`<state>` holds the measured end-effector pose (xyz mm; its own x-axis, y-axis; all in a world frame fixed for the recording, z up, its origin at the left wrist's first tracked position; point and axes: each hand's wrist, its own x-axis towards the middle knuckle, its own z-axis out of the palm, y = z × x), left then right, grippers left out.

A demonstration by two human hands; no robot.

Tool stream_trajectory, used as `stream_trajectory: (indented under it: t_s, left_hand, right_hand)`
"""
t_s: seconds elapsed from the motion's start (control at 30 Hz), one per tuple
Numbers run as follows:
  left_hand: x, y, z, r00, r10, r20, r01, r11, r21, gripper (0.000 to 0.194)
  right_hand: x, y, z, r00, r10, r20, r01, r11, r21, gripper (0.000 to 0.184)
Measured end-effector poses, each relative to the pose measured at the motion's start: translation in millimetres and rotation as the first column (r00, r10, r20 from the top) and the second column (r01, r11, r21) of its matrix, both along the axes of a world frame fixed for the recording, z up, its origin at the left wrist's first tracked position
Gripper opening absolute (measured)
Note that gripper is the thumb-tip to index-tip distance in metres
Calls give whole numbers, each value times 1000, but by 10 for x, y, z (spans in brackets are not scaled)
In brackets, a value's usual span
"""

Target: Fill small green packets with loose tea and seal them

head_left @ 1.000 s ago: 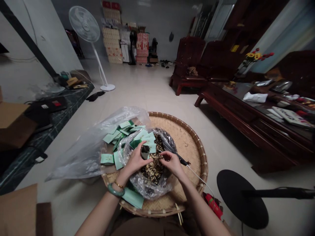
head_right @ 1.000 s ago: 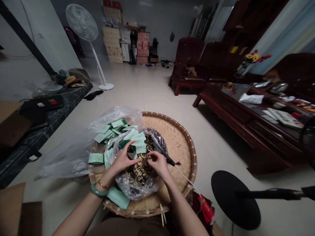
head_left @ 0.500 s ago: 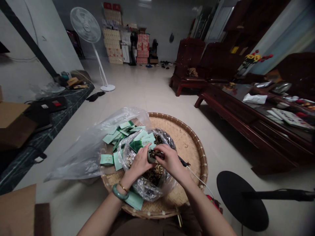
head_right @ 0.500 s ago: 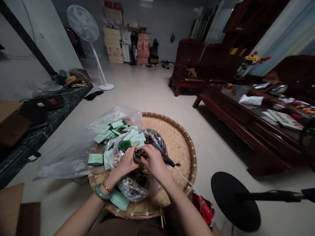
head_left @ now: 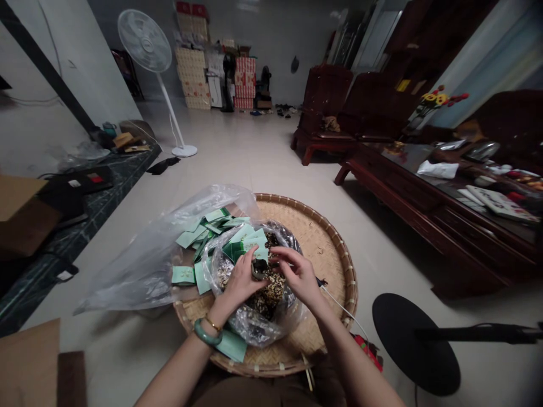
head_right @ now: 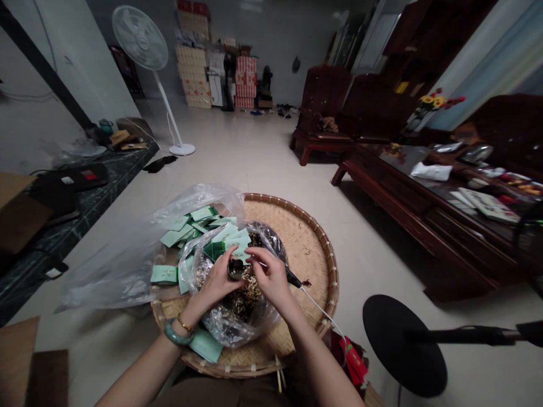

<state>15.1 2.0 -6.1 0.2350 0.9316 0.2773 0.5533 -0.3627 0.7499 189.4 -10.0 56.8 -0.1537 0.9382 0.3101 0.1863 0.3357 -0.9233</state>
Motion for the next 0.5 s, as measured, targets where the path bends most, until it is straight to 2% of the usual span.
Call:
stream_trajectory:
  t_s: [0.1, 0.2, 0.27, 0.37, 0.5]
  left_hand:
    - [-37, -24, 33, 1000, 7, -16, -6, 998, 69, 75]
    - [-44, -41, 66, 1000, 10, -22, -7, 990, 138, 67]
    - [-34, -46, 78, 1000, 13, -16, -11, 989, 146, 65]
    - [-28, -44, 78, 1000, 17, -7, -16, 991, 136, 67]
    - [-47, -33, 65, 999, 37, -27, -33, 990, 140, 70]
  right_hand:
    - [38, -25, -106, 1000, -15, 27, 17, 997, -73, 22]
    - [-22, -96, -176, 986, 67, 152, -69, 998, 9, 38]
    - [-87, -141, -203, 978, 68, 198, -89, 991, 103, 43]
    - [-139, -159, -236, 960, 45, 277, -106, 972, 212, 29]
    - [-79, -97, -257, 938, 29, 347, -119, 963, 243, 15]
